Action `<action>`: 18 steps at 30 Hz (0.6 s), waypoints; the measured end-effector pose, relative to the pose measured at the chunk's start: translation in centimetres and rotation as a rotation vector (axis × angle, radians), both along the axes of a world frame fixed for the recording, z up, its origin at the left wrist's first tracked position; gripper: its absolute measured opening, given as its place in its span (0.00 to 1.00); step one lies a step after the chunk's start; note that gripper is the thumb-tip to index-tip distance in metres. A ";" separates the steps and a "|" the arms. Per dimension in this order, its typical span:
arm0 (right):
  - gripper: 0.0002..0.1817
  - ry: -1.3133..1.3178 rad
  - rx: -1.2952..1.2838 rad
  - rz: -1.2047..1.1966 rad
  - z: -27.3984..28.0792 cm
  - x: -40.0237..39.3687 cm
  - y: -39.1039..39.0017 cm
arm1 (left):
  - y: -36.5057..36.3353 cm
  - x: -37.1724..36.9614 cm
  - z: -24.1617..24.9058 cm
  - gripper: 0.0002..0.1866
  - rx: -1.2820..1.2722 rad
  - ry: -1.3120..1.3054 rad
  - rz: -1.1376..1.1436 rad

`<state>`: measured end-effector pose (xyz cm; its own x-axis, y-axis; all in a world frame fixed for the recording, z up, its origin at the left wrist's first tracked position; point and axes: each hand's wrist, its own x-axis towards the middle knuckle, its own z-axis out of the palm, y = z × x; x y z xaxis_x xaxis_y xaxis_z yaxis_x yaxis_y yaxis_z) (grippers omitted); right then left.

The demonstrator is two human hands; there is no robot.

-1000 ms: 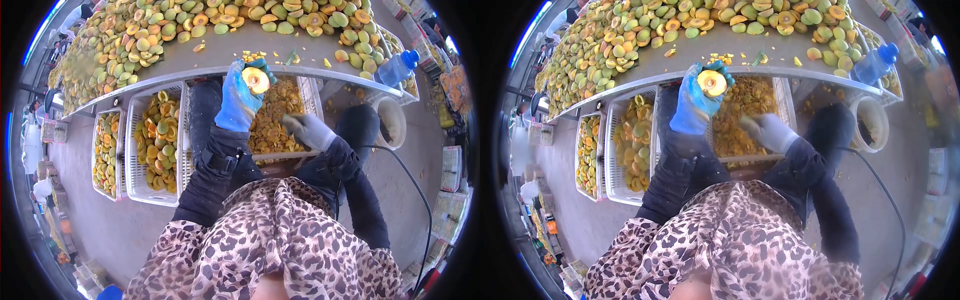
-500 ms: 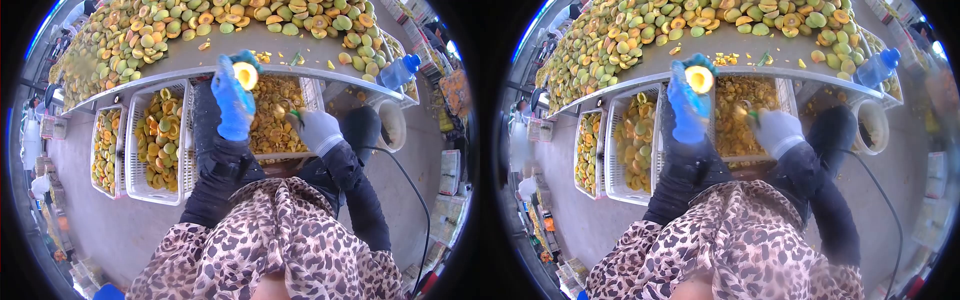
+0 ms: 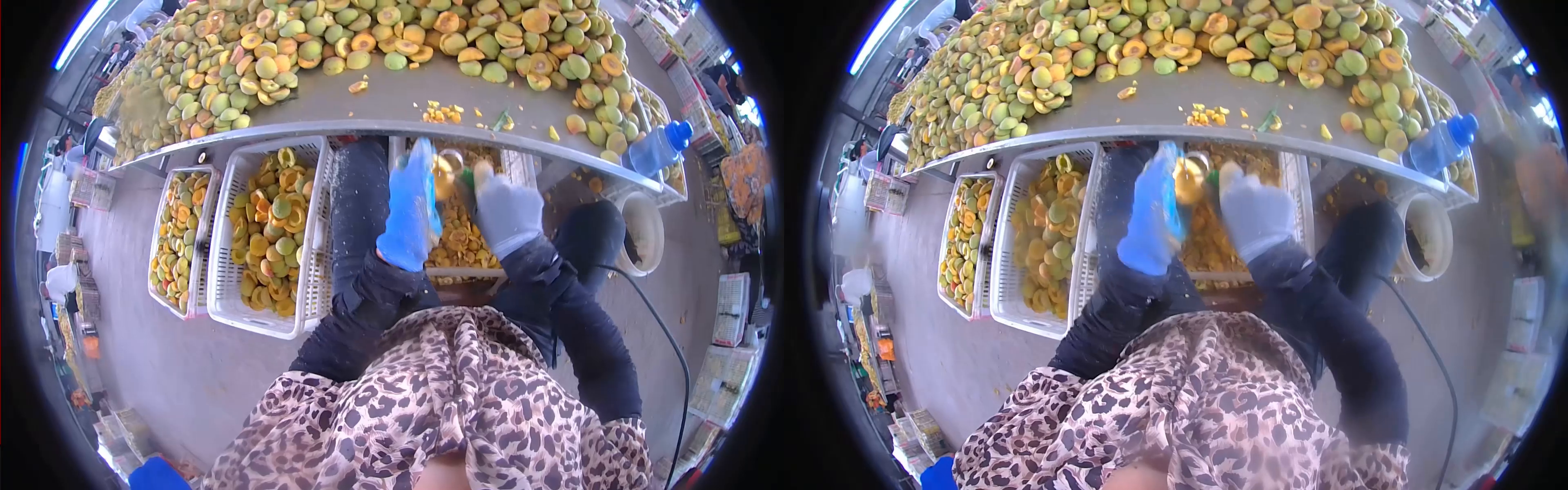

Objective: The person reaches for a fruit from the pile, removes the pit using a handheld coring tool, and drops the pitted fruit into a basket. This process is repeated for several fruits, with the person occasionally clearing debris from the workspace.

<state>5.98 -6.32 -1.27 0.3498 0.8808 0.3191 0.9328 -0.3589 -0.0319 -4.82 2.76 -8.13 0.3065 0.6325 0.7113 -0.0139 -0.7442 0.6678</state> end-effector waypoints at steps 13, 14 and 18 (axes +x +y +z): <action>0.22 0.488 -0.338 -0.086 -9.4 4.8 -2.2 | 14.2 -7.9 3.3 0.15 0.131 0.627 0.385; 0.21 0.574 -0.307 -0.035 -9.9 4.3 -1.9 | 15.4 -4.0 3.5 0.16 -0.130 0.378 0.254; 0.20 0.576 -0.359 0.089 -10.2 2.7 -1.2 | 23.9 6.1 1.6 0.30 -0.063 0.695 0.102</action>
